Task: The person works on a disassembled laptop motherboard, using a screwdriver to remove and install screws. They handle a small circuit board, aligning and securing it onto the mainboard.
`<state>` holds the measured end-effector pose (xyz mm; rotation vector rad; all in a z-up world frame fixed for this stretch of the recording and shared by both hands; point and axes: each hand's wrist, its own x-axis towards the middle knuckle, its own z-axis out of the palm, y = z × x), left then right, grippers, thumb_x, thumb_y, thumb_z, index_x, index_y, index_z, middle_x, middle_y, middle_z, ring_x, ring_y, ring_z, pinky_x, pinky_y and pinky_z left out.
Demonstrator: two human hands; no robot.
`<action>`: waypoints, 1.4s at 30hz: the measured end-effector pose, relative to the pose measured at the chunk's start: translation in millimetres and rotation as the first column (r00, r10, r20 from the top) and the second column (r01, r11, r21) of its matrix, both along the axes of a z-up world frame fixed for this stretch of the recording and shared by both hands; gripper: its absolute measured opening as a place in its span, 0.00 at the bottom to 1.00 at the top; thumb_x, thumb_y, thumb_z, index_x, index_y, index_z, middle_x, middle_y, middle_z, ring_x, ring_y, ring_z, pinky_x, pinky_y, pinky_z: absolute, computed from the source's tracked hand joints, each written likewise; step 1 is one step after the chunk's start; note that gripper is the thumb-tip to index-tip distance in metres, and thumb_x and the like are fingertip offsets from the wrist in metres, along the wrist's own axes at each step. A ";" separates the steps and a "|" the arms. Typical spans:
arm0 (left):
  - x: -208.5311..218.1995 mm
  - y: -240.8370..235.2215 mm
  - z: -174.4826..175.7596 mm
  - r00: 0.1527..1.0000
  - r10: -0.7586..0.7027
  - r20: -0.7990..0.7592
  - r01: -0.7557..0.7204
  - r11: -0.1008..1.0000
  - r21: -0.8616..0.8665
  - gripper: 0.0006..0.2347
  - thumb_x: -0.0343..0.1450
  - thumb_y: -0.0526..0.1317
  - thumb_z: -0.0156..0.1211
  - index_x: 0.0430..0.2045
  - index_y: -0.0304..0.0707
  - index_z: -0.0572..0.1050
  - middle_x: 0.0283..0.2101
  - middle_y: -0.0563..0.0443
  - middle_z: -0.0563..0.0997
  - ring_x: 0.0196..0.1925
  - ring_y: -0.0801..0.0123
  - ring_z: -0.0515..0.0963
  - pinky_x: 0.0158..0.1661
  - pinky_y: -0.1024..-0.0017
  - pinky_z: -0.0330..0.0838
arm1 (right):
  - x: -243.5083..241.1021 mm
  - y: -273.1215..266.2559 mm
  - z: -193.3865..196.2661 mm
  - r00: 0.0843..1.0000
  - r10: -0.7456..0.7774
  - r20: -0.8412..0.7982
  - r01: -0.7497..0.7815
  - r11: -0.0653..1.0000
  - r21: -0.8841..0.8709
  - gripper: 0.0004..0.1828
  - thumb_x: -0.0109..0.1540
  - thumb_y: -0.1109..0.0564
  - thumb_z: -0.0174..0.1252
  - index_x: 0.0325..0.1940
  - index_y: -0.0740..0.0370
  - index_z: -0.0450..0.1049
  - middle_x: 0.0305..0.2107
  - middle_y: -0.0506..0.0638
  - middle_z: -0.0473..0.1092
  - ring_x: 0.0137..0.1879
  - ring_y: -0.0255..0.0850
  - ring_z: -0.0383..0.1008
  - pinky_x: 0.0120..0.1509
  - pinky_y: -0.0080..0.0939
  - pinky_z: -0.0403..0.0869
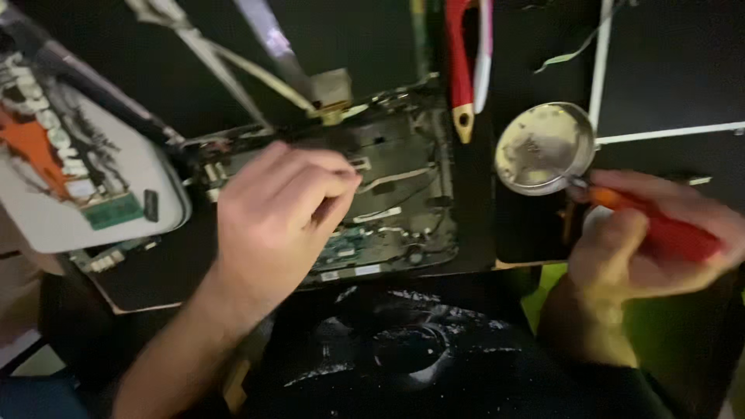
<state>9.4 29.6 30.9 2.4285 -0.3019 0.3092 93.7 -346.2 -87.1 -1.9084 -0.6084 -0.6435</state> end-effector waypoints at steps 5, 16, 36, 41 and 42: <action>-57.4 6.0 -30.3 0.997 0.064 -0.053 -0.054 0.984 0.170 0.10 0.80 0.25 0.83 0.32 0.35 0.85 0.44 0.46 0.94 0.42 0.61 0.87 0.43 0.66 0.83 | -30.5 -10.4 5.8 0.938 0.084 0.335 -0.027 0.985 -0.170 0.14 0.83 0.61 0.63 0.61 0.75 0.67 0.39 0.67 0.81 0.46 0.50 0.68 0.39 0.51 0.64; -41.7 -22.3 -61.9 0.991 0.003 0.134 -0.058 0.910 0.411 0.13 0.72 0.23 0.76 0.30 0.45 0.79 0.39 0.53 0.86 0.42 0.61 0.81 0.42 0.63 0.76 | -84.0 55.6 6.0 0.899 0.325 -0.294 -0.296 0.945 0.137 0.22 0.78 0.62 0.61 0.65 0.58 0.53 0.40 0.84 0.78 0.42 0.67 0.87 0.48 0.51 0.84; -45.3 -28.5 -77.4 0.986 0.040 0.160 -0.115 0.865 0.489 0.10 0.70 0.25 0.80 0.31 0.45 0.86 0.38 0.54 0.80 0.48 0.58 0.80 0.43 0.61 0.76 | -76.4 62.1 21.1 0.869 0.297 -0.394 -0.252 0.954 0.163 0.18 0.81 0.56 0.61 0.62 0.64 0.57 0.43 0.77 0.81 0.37 0.55 0.87 0.45 0.42 0.83; -43.6 -31.8 -79.2 0.978 0.061 0.198 -0.155 0.851 0.502 0.10 0.69 0.30 0.76 0.25 0.48 0.80 0.37 0.53 0.77 0.47 0.56 0.80 0.44 0.59 0.75 | -75.3 64.0 20.0 0.889 0.270 -0.370 -0.240 0.963 0.125 0.18 0.81 0.56 0.61 0.63 0.63 0.58 0.44 0.73 0.82 0.37 0.53 0.87 0.47 0.42 0.80; -44.3 -32.5 -78.1 0.974 0.063 0.217 -0.168 0.842 0.512 0.11 0.67 0.27 0.77 0.25 0.48 0.81 0.38 0.54 0.77 0.47 0.58 0.80 0.44 0.60 0.76 | -74.5 64.3 21.3 0.893 0.264 -0.365 -0.240 0.964 0.110 0.17 0.82 0.58 0.61 0.63 0.64 0.59 0.43 0.71 0.83 0.38 0.52 0.88 0.48 0.41 0.80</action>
